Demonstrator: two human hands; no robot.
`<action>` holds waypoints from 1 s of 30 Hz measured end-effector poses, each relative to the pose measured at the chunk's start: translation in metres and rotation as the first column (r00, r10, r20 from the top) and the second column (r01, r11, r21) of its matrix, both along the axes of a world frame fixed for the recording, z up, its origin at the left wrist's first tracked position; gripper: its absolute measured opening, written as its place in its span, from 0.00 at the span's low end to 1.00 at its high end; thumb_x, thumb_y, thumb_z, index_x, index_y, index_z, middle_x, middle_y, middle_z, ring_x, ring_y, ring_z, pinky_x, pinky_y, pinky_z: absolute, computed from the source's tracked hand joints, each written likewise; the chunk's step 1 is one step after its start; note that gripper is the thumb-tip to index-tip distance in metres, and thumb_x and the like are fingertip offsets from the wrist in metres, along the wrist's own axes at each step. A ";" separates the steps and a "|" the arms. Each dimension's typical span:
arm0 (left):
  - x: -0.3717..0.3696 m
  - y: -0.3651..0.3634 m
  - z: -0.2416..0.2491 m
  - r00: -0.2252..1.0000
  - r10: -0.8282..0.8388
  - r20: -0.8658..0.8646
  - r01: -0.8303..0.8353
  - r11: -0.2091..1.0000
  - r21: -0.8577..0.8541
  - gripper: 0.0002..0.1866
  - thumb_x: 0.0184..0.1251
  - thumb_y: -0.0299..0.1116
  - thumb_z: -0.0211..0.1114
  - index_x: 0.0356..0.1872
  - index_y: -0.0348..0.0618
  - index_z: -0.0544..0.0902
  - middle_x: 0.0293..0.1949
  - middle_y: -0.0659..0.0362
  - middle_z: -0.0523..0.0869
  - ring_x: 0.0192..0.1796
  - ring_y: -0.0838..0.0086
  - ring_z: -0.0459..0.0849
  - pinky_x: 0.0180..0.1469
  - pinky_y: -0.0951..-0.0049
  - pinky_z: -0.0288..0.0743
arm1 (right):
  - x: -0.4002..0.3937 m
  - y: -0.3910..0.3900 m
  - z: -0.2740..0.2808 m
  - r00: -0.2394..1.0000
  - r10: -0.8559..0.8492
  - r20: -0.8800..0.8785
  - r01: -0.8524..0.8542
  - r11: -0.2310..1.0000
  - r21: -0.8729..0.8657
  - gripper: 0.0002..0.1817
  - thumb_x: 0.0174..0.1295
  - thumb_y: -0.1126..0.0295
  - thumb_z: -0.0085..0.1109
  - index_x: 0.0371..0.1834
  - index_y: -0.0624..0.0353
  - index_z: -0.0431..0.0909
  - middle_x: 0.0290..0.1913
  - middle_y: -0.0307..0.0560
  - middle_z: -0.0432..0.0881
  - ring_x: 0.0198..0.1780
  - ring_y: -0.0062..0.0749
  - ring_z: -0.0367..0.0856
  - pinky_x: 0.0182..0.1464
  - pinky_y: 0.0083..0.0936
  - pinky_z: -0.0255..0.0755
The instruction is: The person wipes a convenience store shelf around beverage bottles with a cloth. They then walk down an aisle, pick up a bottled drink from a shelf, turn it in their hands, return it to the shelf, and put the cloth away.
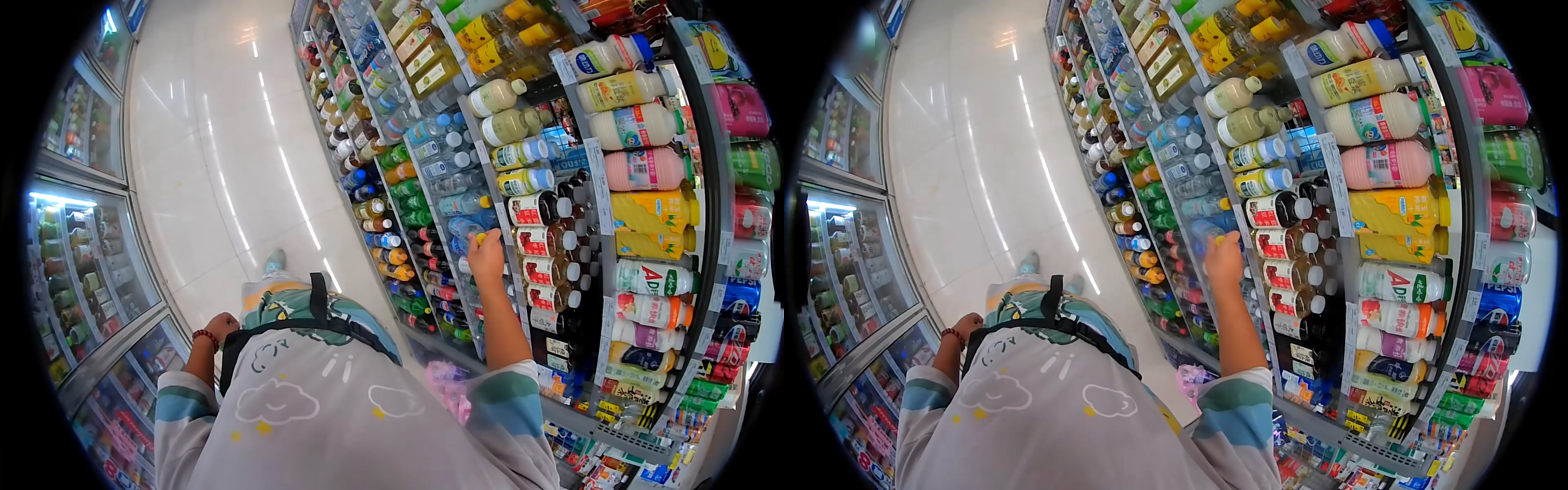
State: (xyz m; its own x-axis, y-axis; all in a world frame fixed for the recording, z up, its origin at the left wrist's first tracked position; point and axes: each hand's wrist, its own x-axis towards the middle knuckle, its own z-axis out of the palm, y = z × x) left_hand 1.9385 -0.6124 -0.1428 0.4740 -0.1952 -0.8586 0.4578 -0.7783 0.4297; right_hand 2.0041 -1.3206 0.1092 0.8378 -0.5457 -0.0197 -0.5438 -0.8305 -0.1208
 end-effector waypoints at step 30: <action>-0.035 0.011 -0.037 0.973 0.228 0.027 -0.226 0.973 -0.055 0.17 0.70 0.40 0.63 0.48 0.35 0.87 0.42 0.49 0.92 0.47 0.64 0.90 0.53 0.66 0.83 | -0.016 -0.034 -0.122 0.759 -0.538 0.367 0.277 0.776 0.567 0.24 0.76 0.57 0.61 0.62 0.63 0.65 0.28 0.52 0.83 0.16 0.39 0.83 0.16 0.32 0.76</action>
